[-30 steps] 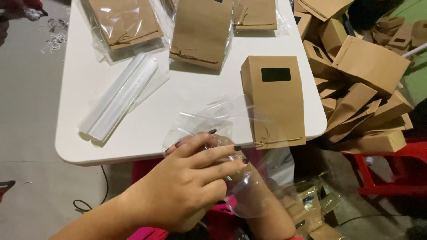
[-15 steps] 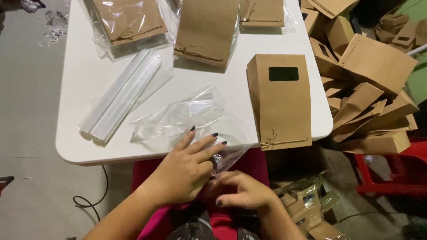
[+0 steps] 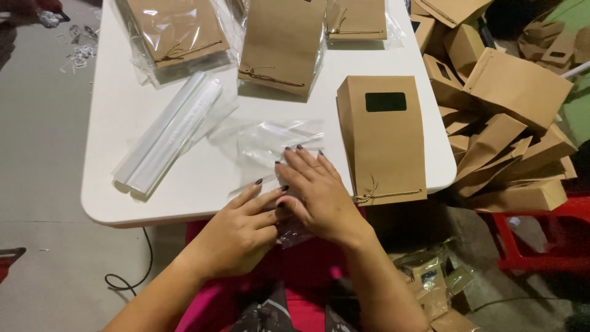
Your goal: The person packages small brown windowed bags by sliding each one into a clear plastic sleeve.
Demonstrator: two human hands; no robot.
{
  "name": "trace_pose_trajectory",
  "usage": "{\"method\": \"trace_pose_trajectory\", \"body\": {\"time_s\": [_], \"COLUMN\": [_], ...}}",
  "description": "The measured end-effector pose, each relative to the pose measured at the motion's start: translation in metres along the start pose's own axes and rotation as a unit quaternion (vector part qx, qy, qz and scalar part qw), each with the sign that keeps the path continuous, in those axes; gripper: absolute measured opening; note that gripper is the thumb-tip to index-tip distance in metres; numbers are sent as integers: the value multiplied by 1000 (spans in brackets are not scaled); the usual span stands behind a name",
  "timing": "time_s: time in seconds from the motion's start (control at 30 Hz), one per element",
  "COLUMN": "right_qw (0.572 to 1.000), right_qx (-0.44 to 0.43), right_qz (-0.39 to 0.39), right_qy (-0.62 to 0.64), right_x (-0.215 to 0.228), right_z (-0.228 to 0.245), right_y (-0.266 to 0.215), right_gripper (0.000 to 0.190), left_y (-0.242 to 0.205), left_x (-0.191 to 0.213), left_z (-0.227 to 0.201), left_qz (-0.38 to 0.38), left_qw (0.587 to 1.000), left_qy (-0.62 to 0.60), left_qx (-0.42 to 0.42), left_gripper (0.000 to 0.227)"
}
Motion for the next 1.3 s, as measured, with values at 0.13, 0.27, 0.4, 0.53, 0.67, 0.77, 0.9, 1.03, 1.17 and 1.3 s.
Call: {"method": "trace_pose_trajectory", "body": {"time_s": [0.13, 0.27, 0.4, 0.53, 0.67, 0.77, 0.9, 1.03, 1.17, 1.3], "right_qw": [995, 990, 991, 990, 986, 980, 968, 956, 967, 941], "right_qx": [-94, -134, -33, 21, 1, 10, 5, 14, 21, 55], "right_qz": [17, 37, -128, -142, -161, -192, -253, -292, -253, -335], "right_qy": [-37, -20, -28, 4, -46, -59, 5, 29, 19, -3], "right_x": [-6, 5, 21, 24, 15, 5, 11, 13, 39, 49], "right_z": [-15, -14, -7, 11, 1, -19, -11, -4, 19, 49], "right_y": [16, 40, 28, 5, -13, -22, -18, -17, -25, -23], "right_gripper": [61, 59, 46, 41, 38, 21, 9, 6, 22, 7], "left_y": [-9, -7, -4, 16, 29, 28, 27, 28, 27, 29], "left_x": [10, 11, -16, -21, -25, -13, -7, -6, 4, 3], "left_z": [-8, -3, 20, 40, 65, 62, 59, 57, 54, 56], "left_qz": [-32, -57, -98, -83, -69, -67, -91, -100, -169, -172], "left_qw": [998, 988, 971, 973, 964, 963, 962, 959, 945, 942], "left_qy": [46, 113, 161, 80, 9, -42, -75, -85, -148, -144], "left_qx": [40, 91, 148, 202, 256, 258, 247, 252, 236, 250], "left_gripper": [19, 24, 17, 18, 23, 25, 21, 5, 5, 12]}}
Point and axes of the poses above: each hand's wrist, its own y-axis towards the middle knuckle, its own x-axis out of the back of the hand, z = x × y, the point moved 3 cm from there along y, towards the middle knuckle, and after that the axes turned 1 degree about y, right-handed, at the moved point
